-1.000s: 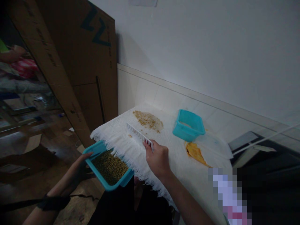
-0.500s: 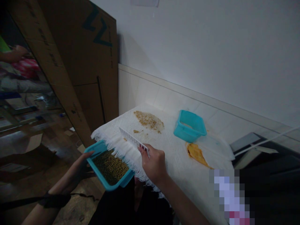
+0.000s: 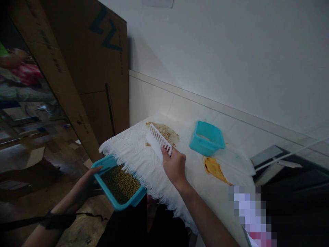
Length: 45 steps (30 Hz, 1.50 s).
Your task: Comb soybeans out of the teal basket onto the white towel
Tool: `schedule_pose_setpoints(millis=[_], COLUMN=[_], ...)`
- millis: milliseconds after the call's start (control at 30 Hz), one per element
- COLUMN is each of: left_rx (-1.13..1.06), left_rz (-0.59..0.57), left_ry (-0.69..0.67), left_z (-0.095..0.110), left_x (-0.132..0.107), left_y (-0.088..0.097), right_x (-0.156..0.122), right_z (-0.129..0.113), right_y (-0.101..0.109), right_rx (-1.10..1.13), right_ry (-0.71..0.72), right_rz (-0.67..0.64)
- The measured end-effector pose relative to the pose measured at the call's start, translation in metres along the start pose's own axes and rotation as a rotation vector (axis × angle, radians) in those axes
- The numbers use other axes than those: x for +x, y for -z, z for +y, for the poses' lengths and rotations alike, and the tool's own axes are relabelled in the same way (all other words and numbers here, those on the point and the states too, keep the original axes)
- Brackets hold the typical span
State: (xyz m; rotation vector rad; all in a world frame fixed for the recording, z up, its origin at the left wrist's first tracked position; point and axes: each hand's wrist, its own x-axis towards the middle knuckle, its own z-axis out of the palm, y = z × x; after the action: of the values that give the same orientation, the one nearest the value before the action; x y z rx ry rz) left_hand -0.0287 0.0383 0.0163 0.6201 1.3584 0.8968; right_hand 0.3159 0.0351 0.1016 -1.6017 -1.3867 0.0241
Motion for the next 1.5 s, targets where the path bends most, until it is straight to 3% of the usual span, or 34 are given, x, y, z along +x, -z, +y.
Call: schedule_pose_setpoints(millis=[200,467,833,1267,1500], left_rx=[0.012,0.001,-0.016,-0.021,-0.030], left_rz=[-0.008,-0.013,0.001,0.008,0.016], left_ry=[-0.011,-0.006,-0.011,-0.004,-0.003], left_z=[0.000,-0.001,0.002,-0.002,0.003], left_x=[-0.001,0.002,0.001,0.004,0.005], left_y=[0.002,0.005,0.008,0.012,0.013], right_x=[0.004,0.002,-0.017,-0.056,-0.055], right_z=[0.001,-0.009,-0.020,-0.014,-0.020], right_y=[-0.017,-0.018,-0.010,0.014,0.009], right_rx=[-0.029,0.013,0.083,0.065,0.092], right_ry=[-0.002,0.019,0.020,0.009,0.050], right_rz=[-0.032,-0.060,-0.065,-0.015,-0.030])
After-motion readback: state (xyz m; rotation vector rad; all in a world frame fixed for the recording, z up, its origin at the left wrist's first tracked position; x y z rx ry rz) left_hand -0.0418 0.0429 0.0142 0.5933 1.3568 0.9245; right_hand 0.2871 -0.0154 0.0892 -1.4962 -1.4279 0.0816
